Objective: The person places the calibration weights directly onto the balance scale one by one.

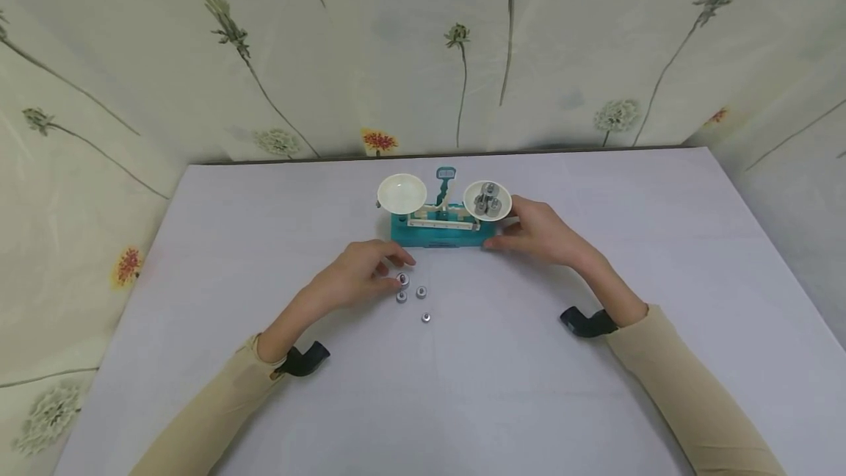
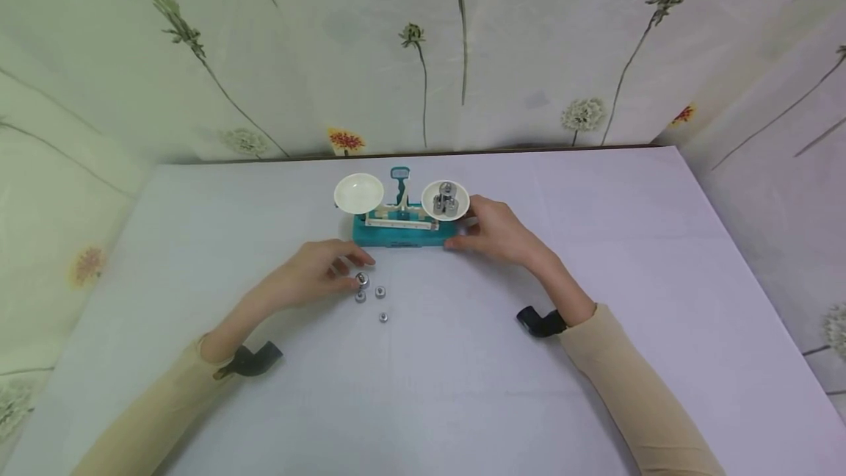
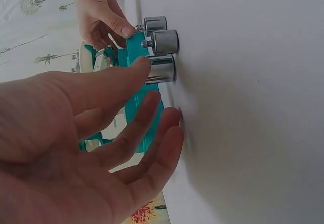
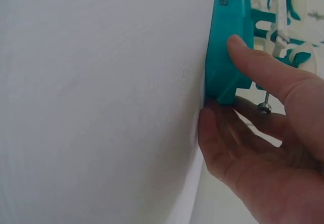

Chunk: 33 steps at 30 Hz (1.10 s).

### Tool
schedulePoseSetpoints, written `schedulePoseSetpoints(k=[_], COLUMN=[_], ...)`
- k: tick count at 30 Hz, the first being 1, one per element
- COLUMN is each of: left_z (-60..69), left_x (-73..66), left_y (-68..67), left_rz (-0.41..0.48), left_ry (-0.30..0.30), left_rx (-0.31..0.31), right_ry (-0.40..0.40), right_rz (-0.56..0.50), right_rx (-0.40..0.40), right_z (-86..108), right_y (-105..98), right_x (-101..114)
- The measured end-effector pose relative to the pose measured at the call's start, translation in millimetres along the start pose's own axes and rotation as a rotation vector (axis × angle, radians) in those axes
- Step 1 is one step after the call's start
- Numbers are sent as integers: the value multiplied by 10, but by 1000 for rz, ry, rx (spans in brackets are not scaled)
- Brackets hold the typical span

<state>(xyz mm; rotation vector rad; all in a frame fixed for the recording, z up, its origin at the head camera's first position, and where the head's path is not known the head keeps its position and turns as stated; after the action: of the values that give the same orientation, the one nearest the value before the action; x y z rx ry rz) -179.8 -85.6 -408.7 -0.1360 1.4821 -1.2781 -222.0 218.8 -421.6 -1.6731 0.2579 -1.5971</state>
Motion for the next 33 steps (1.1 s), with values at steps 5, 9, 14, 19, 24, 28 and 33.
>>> schedulePoseSetpoints(k=[5,9,14,19,24,28,33], left_z=[-10,-12,-23,-33,-31,-21,-13], left_x=[5,0,-39,-85,-99,-121,-139], left_y=[18,24,24,29,53,60,66], left_rz=[-4,-34,-145,-231,-312,-358,-381], left_ry=[12,0,-7,-4,36,64,31], left_rx=[10,6,-2,-17,-47,-69,-67], right_ry=[3,3,-2,-1,1,3,2], right_rz=[-2,-4,12,16,14,11,1], right_rx=[-2,0,-3,-7,-7,-7,-5], right_z=[4,4,1,-6,-7,-2,3], right_y=[-1,3,9,9,7,6,6], right_x=[-4,-10,-16,-17,-28,-34,-38])
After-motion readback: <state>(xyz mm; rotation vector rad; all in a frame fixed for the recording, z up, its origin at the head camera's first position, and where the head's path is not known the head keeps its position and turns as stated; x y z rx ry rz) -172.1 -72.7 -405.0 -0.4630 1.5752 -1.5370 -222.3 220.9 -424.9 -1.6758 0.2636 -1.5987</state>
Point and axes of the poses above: each hand's wrist, its own z-axis away from the middle knuckle, its own y-axis out of the palm, x = y × z, the point moved 4 cm from there along -z, towards the middle knuckle, and after that the axes turned 5 degrees about -z, right-handed, at the moved point
